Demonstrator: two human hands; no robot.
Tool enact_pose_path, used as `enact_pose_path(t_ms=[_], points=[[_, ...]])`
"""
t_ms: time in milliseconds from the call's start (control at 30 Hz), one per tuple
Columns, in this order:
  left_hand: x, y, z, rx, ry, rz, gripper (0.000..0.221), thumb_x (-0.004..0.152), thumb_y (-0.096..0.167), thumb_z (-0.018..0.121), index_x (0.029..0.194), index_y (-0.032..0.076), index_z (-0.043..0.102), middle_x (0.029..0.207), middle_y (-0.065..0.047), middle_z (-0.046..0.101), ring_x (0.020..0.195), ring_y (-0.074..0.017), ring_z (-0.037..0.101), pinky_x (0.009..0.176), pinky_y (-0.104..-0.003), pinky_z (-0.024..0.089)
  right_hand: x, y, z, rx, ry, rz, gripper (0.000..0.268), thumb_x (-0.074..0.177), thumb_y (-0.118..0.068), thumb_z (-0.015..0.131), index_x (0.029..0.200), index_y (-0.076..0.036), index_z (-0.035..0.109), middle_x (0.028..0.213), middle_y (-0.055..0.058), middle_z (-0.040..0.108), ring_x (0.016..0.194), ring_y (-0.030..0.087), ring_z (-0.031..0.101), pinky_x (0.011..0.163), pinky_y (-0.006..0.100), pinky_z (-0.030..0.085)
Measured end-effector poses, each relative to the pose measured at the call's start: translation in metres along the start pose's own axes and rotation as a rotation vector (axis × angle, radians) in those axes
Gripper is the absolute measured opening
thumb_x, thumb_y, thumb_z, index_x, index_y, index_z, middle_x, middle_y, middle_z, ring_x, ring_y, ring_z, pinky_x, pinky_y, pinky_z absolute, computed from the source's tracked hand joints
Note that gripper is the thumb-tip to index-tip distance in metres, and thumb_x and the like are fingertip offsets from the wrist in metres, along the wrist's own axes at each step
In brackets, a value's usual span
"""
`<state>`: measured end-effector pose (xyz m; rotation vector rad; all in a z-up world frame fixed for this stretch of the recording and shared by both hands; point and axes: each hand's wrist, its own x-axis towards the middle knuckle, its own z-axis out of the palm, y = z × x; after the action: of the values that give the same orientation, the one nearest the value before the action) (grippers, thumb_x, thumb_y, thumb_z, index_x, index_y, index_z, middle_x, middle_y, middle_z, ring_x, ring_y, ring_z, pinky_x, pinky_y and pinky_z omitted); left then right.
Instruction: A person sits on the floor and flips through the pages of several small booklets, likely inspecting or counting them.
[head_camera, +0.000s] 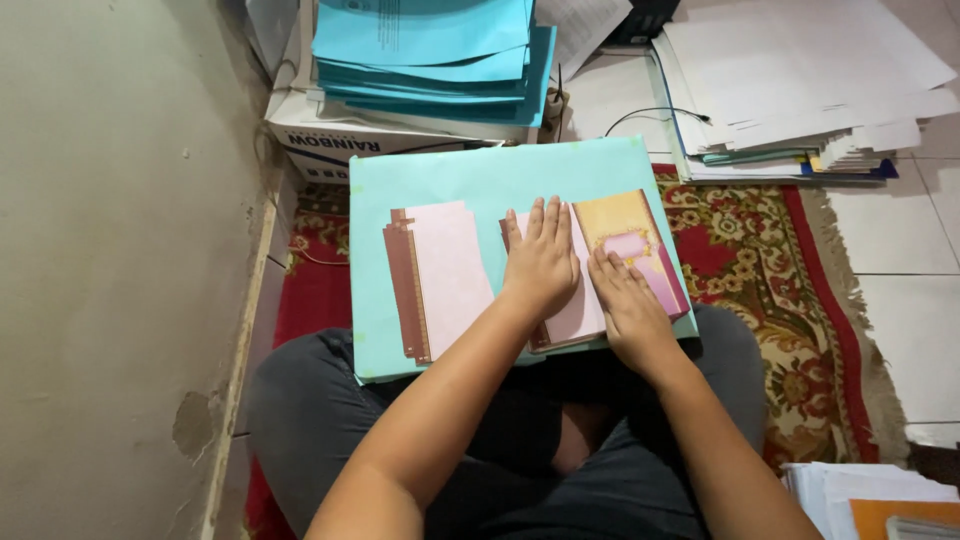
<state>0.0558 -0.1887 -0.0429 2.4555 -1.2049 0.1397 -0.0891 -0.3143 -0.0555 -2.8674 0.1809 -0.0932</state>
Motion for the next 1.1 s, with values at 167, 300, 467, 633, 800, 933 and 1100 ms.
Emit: enact_pose_path(t_ms=[167,300,467,633,800,933,1100], points=[[0.001,-0.001,0.006,0.038,0.016,-0.001,0.064,0.095,0.023,0.034,0.153,-0.003,0.038,0.158,-0.024,0.039,0.151,-0.0393,0.031,0.119,-0.07,0.008,0.04,0.017,0.009,-0.017,-0.021,-0.012,0.07,0.096,-0.008,0.039,0.164,-0.017,0.025,0.17,0.008,0.024,0.156,0.029,0.022,0.124,0.05,0.019],[0.002,-0.001,0.009,0.014,0.033,-0.002,0.063,0.095,0.022,0.032,0.152,-0.003,0.04,0.158,-0.023,0.04,0.151,-0.0396,0.031,0.118,-0.071,0.007,0.087,0.03,0.017,-0.041,0.061,-0.075,0.065,0.099,-0.01,0.037,0.163,-0.015,0.029,0.17,0.006,0.027,0.155,0.027,0.025,0.124,0.048,0.02],[0.004,-0.001,0.011,0.026,0.032,-0.007,0.062,0.096,0.023,0.034,0.152,-0.002,0.04,0.158,-0.023,0.04,0.151,-0.0389,0.031,0.119,-0.071,0.009,0.049,0.021,0.008,-0.051,0.069,-0.084,0.066,0.098,-0.012,0.04,0.163,-0.016,0.029,0.169,0.007,0.028,0.155,0.027,0.027,0.124,0.048,0.022],[0.005,-0.002,0.007,0.006,0.034,-0.007,0.063,0.096,0.023,0.033,0.152,-0.003,0.039,0.158,-0.024,0.039,0.15,-0.0397,0.032,0.119,-0.071,0.008,-0.003,0.011,0.008,-0.064,0.08,-0.069,0.067,0.097,-0.011,0.041,0.163,-0.016,0.03,0.169,0.008,0.03,0.154,0.029,0.028,0.123,0.049,0.023],[0.002,0.0,0.008,0.009,0.023,-0.006,0.062,0.097,0.023,0.032,0.152,-0.003,0.04,0.157,-0.024,0.041,0.15,-0.0397,0.033,0.118,-0.071,0.008,0.032,0.023,0.017,-0.057,0.02,-0.049,0.067,0.097,-0.01,0.038,0.162,-0.013,0.029,0.169,0.011,0.027,0.154,0.03,0.027,0.122,0.051,0.025],[0.002,-0.001,0.009,0.028,0.051,-0.002,0.061,0.096,0.022,0.034,0.151,-0.002,0.041,0.156,-0.024,0.043,0.149,-0.0401,0.034,0.118,-0.07,0.011,0.087,0.029,0.016,-0.081,0.089,-0.097,0.064,0.099,-0.011,0.037,0.162,-0.013,0.031,0.169,0.009,0.03,0.154,0.028,0.028,0.123,0.05,0.023],[0.003,-0.001,0.009,0.017,0.038,-0.01,0.062,0.096,0.024,0.033,0.152,-0.002,0.04,0.156,-0.023,0.042,0.149,-0.0392,0.033,0.118,-0.07,0.012,0.08,0.03,0.021,-0.111,0.115,-0.105,0.068,0.096,-0.013,0.037,0.163,-0.017,0.029,0.169,0.006,0.029,0.155,0.024,0.027,0.125,0.047,0.021]])
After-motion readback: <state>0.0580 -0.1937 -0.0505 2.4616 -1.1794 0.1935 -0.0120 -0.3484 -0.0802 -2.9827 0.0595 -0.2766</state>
